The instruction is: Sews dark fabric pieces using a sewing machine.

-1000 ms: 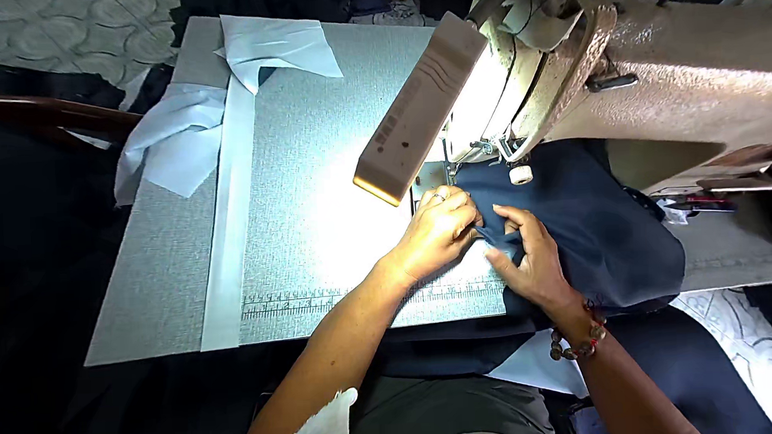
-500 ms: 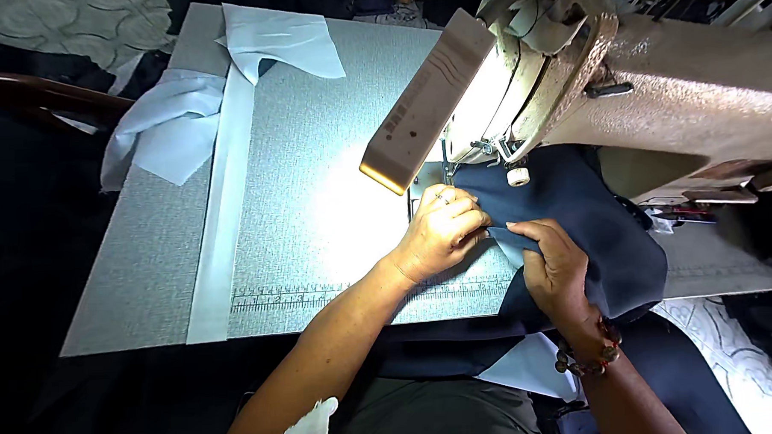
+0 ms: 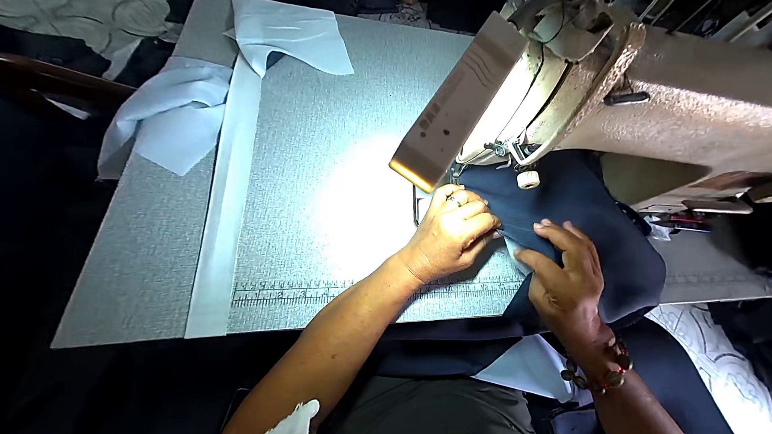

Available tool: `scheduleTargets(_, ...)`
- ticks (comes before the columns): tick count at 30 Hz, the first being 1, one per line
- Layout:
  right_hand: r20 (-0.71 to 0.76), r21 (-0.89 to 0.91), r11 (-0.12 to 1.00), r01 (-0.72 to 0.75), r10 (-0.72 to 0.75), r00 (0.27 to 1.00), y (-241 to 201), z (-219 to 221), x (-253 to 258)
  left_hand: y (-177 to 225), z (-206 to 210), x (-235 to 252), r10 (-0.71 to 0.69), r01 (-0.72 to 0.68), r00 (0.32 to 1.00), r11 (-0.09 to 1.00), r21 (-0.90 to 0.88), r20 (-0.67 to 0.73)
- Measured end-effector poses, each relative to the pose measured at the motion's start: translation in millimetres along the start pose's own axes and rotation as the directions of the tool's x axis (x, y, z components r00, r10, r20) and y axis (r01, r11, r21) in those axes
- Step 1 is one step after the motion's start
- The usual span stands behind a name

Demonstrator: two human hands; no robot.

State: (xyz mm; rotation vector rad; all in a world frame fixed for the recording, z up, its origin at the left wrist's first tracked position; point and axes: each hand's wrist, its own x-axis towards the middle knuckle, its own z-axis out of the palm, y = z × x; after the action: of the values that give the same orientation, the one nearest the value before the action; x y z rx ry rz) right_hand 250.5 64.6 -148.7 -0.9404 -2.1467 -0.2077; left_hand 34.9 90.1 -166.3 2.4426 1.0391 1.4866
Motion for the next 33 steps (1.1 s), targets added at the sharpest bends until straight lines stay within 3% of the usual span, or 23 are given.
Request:
scheduleTargets(3, 0.007, -0.186, 0.980, -0.068, 0.071, 0.997, -4.5, 7.7, -6.3, 0.4, -0.2, 0.1, -0.003, 0.003, 1.000, 1.000, 0.000, -0.013)
scheduleTargets(6, -0.026, -0.203, 0.976, -0.077, 0.073, 0.997, -2.2, 17.4, -6.1, 0.7, 0.0, -0.1, 0.006, -0.006, 1.000, 1.000, 0.000, -0.024)
scheduleTargets(11, 0.012, -0.059, 0.998, 0.000, 0.000, 1.000, -7.2, -3.7, 15.3, 1.8, -15.7, 4.8, 0.121, -0.121, 0.993, 0.986, 0.116, 0.013)
scheduleTargets(15, 0.175, 0.104, 0.976, 0.191, -0.207, 0.963, -15.0, -2.8, 8.7, 13.1, -33.3, 0.9, 0.211, -0.263, 0.955, 0.929, 0.261, 0.211)
scheduleTargets(18, 0.355, 0.300, 0.953, 0.051, -0.161, 0.921, -21.3, -7.6, 6.5, 22.5, -31.5, -21.2, 0.213, -0.307, 0.936, 0.884, 0.353, 0.280)
scheduleTargets(19, 0.364, 0.306, 0.952, -0.022, -0.095, 0.927, -24.6, -9.5, 9.4, 24.5, -29.3, -27.8, 0.193, -0.290, 0.941, 0.884, 0.366, 0.279)
scheduleTargets(22, 0.201, 0.282, 0.933, -0.226, 0.173, 0.964, -36.9, 2.2, 20.7, 29.7, -22.5, -36.3, 0.119, -0.202, 0.966, 0.901, 0.384, 0.229)
scheduleTargets(23, 0.196, 0.287, 0.915, -0.283, 0.233, 0.953, -39.8, 10.1, 22.9, 31.2, -20.9, -36.6, 0.104, -0.182, 0.971, 0.903, 0.390, 0.214)
scheduleTargets(25, 0.318, 0.269, 0.890, -0.369, 0.280, 0.906, -40.8, 24.8, 20.1, 32.5, -18.9, -37.5, 0.079, -0.152, 0.978, 0.902, 0.403, 0.192)
scheduleTargets(29, 0.344, 0.081, 0.949, -0.304, 0.259, 0.902, -40.4, 39.0, 3.6, 32.4, -22.6, -43.4, -0.082, 0.002, 0.978, 0.923, 0.384, 0.193)
scheduleTargets(33, 0.326, 0.049, 0.963, -0.266, 0.236, 0.915, -42.5, 38.5, -4.1, 40.7, -39.6, -46.1, -0.287, 0.186, 0.922, 0.918, 0.351, 0.261)
